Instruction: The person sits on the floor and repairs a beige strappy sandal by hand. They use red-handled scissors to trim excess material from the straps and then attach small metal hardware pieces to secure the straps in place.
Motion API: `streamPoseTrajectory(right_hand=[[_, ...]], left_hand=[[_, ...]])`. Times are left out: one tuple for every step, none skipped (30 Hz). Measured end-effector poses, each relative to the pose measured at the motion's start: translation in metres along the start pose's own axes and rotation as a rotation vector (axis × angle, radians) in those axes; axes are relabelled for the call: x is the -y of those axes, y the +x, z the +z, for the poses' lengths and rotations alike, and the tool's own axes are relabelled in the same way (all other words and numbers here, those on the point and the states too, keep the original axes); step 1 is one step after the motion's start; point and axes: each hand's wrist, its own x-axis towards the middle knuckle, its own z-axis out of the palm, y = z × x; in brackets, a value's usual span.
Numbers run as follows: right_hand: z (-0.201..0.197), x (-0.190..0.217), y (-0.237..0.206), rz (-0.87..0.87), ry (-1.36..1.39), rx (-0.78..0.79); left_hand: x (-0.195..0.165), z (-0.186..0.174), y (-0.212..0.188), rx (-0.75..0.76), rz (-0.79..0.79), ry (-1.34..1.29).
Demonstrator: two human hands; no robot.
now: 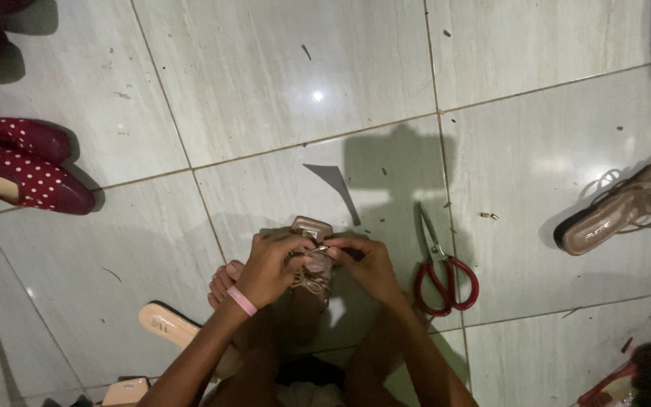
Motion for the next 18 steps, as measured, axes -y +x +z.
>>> streamPoseTrajectory(right_hand=[[-0.001,0.001,-0.001,-0.046,0.004,-0.01],[-0.002,0.003,-0.001,-0.093,0.007,-0.019],[-0.001,0.004,-0.002,-0.138,0.012,-0.03],[-0.001,0.005,-0.003,-0.115,0.011,-0.041],[0.0,0.006,-0.004,-0.094,0.01,-0.051],[0.001,0.007,-0.003,-0.076,0.009,-0.059],[0.002,0.008,-0.003,-0.081,0.02,-0.054],[0.003,0.01,-0.003,-0.084,0.032,-0.05],[0.003,0.011,-0.003,-0.086,0.045,-0.047],[0.003,0.013,-0.003,-0.104,-0.004,-0.053],[0.003,0.016,-0.003,-0.124,-0.052,-0.059],[0.003,0.018,-0.003,-0.142,-0.101,-0.066],[0.003,0.02,-0.004,-0.15,-0.11,-0.071],[0.003,0.022,-0.005,-0.157,-0.119,-0.075],[0.004,0.024,-0.005,-0.164,-0.129,-0.078],[0.003,0.025,-0.006,-0.159,-0.133,-0.068],[0.003,0.026,-0.005,-0.154,-0.137,-0.059],[0.002,0.025,-0.006,-0.148,-0.142,-0.05]], left_hand=[[0.001,0.001,0.0,0.011,-0.002,-0.014],[0.001,0.001,0.001,0.022,-0.004,-0.029],[0.002,0.002,0.001,0.006,0.024,-0.03],[0.003,0.003,0.002,-0.009,0.053,-0.031],[0.003,0.003,0.003,-0.025,0.082,-0.03],[0.004,0.003,0.003,-0.014,0.074,-0.027],[0.005,0.003,0.003,-0.003,0.064,-0.025],[0.006,0.003,0.003,0.01,0.053,-0.023],[0.007,0.004,0.002,-0.007,0.077,-0.016],[0.007,0.004,0.002,-0.025,0.103,-0.008],[0.008,0.005,0.003,-0.044,0.13,0.001],[0.009,0.005,0.003,-0.031,0.113,0.004],[0.009,0.006,0.003,-0.019,0.094,0.006],[0.009,0.006,0.003,-0.008,0.074,0.008],[0.009,0.006,0.002,-0.012,0.083,0.003],[0.008,0.007,0.002,-0.017,0.093,-0.001],[0.008,0.007,0.003,-0.022,0.104,-0.007],[0.007,0.006,0.003,-0.022,0.109,-0.012]])
